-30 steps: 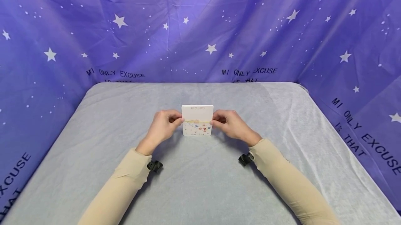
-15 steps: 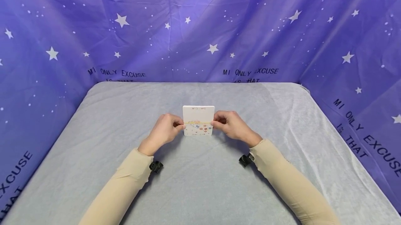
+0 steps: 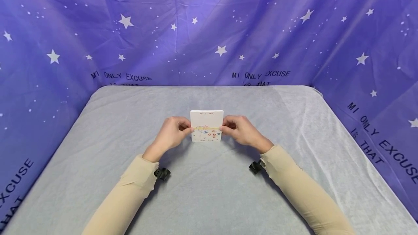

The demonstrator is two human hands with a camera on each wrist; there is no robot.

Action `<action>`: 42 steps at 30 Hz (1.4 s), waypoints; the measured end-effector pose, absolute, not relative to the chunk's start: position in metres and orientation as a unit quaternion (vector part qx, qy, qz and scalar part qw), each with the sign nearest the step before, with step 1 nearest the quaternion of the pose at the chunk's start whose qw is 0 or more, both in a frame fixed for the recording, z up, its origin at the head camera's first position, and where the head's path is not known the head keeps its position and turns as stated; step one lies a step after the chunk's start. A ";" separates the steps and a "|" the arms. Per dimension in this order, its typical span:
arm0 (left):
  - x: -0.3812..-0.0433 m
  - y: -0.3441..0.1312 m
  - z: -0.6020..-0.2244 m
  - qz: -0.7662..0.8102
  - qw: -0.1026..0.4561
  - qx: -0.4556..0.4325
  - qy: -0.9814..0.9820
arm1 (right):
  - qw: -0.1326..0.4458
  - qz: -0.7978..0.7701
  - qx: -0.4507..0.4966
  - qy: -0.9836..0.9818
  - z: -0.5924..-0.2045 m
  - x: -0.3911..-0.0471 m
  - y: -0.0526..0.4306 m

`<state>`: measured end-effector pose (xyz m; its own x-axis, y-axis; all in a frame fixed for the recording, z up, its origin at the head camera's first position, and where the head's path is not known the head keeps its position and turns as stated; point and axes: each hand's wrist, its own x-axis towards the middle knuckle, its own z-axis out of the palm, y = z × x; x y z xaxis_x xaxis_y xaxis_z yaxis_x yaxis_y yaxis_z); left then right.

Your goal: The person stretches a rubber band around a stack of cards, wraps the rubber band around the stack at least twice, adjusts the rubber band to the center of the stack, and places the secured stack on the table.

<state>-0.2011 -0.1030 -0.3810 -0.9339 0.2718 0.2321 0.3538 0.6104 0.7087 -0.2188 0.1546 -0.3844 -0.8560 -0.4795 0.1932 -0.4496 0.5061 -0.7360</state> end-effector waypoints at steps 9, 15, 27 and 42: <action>-0.201 -0.100 -0.381 -0.441 0.048 -0.125 -0.888 | 0.045 -0.494 -0.206 0.844 -0.385 -0.219 0.153; -0.202 -0.098 -0.383 -0.457 0.035 -0.104 -0.882 | 0.071 -0.533 -0.187 0.822 -0.371 -0.211 0.147; -0.205 -0.098 -0.386 -0.437 0.004 -0.096 -0.894 | 0.083 -0.516 -0.153 0.839 -0.390 -0.220 0.146; -0.208 -0.097 -0.394 -0.377 -0.073 -0.123 -0.915 | 0.131 -0.412 -0.185 0.882 -0.399 -0.223 0.144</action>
<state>-0.2078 -0.0970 -0.3943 -0.9594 0.2791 -0.0405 0.1693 0.6851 0.7085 -0.2227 0.1442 -0.3992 -0.8976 -0.4339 -0.0779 -0.2186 0.5916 -0.7760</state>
